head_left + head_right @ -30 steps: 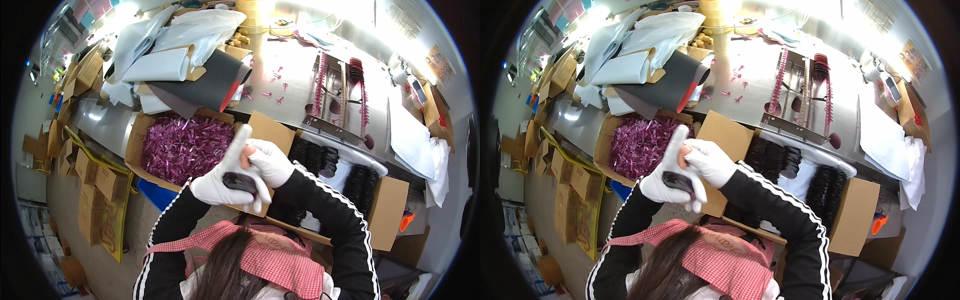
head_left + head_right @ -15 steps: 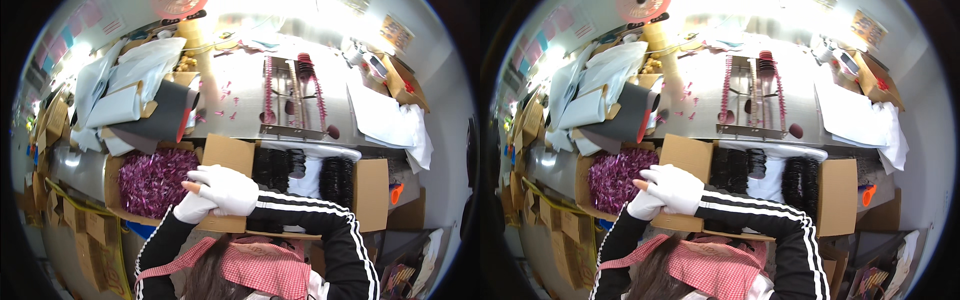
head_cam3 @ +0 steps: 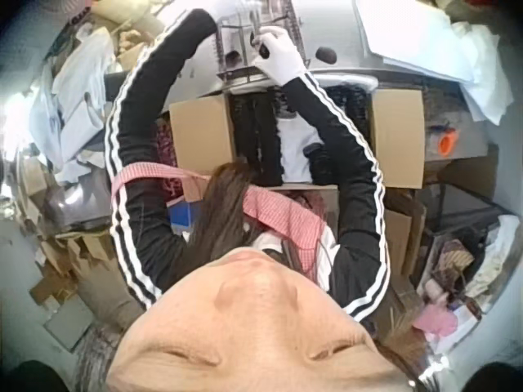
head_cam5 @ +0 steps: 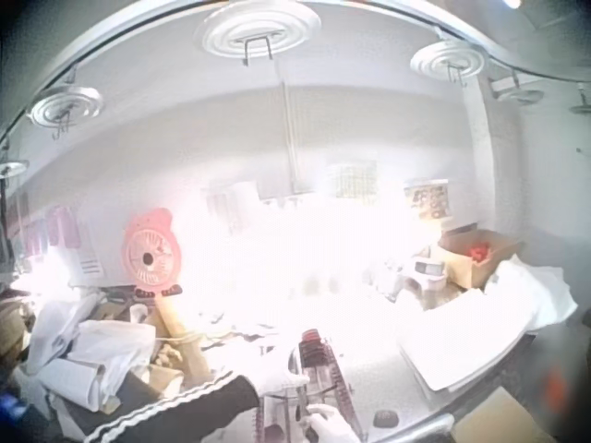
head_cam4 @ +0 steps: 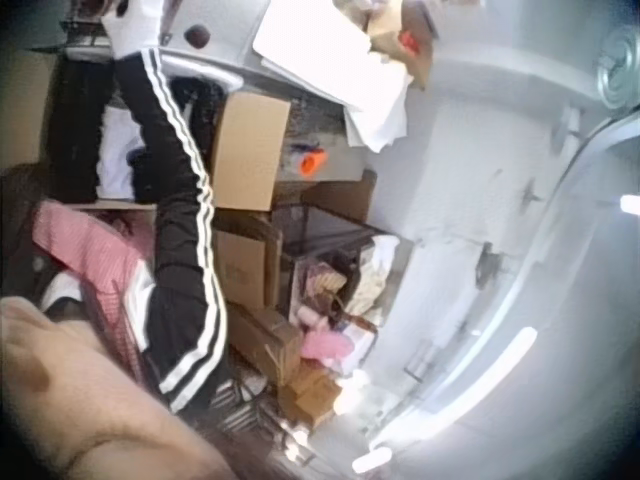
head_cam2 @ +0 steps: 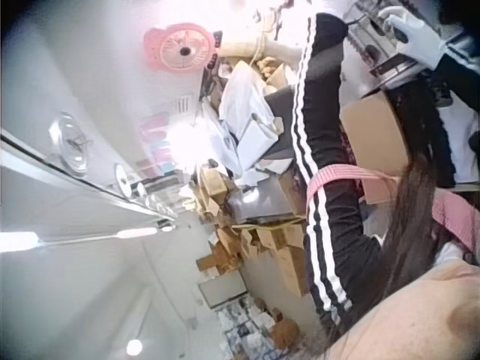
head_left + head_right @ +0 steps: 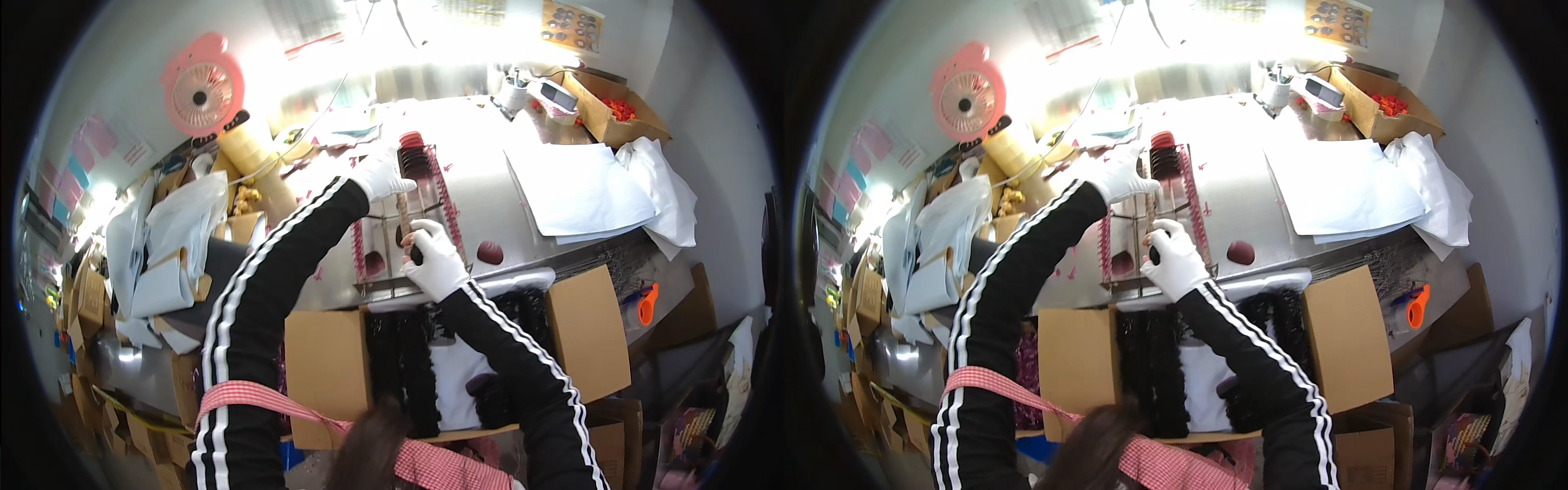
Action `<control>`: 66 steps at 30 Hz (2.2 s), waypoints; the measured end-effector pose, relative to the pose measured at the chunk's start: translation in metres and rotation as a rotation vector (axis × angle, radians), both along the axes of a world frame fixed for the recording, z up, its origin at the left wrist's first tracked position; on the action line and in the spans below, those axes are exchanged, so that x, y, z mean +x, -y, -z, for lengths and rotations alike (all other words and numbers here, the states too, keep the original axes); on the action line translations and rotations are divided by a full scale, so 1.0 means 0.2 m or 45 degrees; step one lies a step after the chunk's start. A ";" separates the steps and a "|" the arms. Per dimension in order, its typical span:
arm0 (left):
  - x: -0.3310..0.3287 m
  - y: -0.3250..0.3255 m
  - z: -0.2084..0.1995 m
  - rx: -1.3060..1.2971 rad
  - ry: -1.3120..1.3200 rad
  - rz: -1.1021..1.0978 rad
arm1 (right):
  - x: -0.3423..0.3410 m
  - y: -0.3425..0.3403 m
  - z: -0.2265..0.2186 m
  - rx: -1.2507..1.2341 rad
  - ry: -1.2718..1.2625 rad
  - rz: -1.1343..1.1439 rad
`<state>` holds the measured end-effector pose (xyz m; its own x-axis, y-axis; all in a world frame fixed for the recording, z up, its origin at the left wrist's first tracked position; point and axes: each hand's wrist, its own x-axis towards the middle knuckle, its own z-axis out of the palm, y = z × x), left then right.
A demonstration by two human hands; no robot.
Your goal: The person repeatedly picks up small dark objects from a cardboard box and places them into slots on a metal rack. They also handle a metal rack frame, moving it around the workspace. The task involves repetitive pick-and-place actions with small components.
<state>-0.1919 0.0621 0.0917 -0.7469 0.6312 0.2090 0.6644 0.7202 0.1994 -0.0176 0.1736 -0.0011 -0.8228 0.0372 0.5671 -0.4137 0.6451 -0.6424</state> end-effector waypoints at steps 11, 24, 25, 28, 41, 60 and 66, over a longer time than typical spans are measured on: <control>-0.24 -0.38 0.14 -0.333 0.305 0.008 | -0.05 -0.09 0.01 0.013 0.205 -0.257; 0.09 -0.11 0.12 -0.277 0.279 0.024 | -0.09 -0.04 0.10 -0.381 -0.018 0.290; 0.17 -0.08 0.06 -0.217 0.511 0.049 | -0.11 -0.04 0.11 -0.359 -0.015 0.297; 0.42 -0.05 -0.10 -0.193 0.940 -0.078 | -0.11 -0.02 0.11 -0.327 -0.035 0.194; 0.11 -0.10 -0.13 -0.385 2.018 0.275 | -0.05 -0.10 0.03 -0.491 0.200 -0.012; -0.53 -0.54 0.26 -0.583 -0.013 -0.085 | -0.04 -0.08 0.01 0.000 0.391 -0.222; -0.25 -0.42 0.18 -0.535 -0.179 -0.159 | -0.04 -0.05 0.04 -0.160 0.097 -0.023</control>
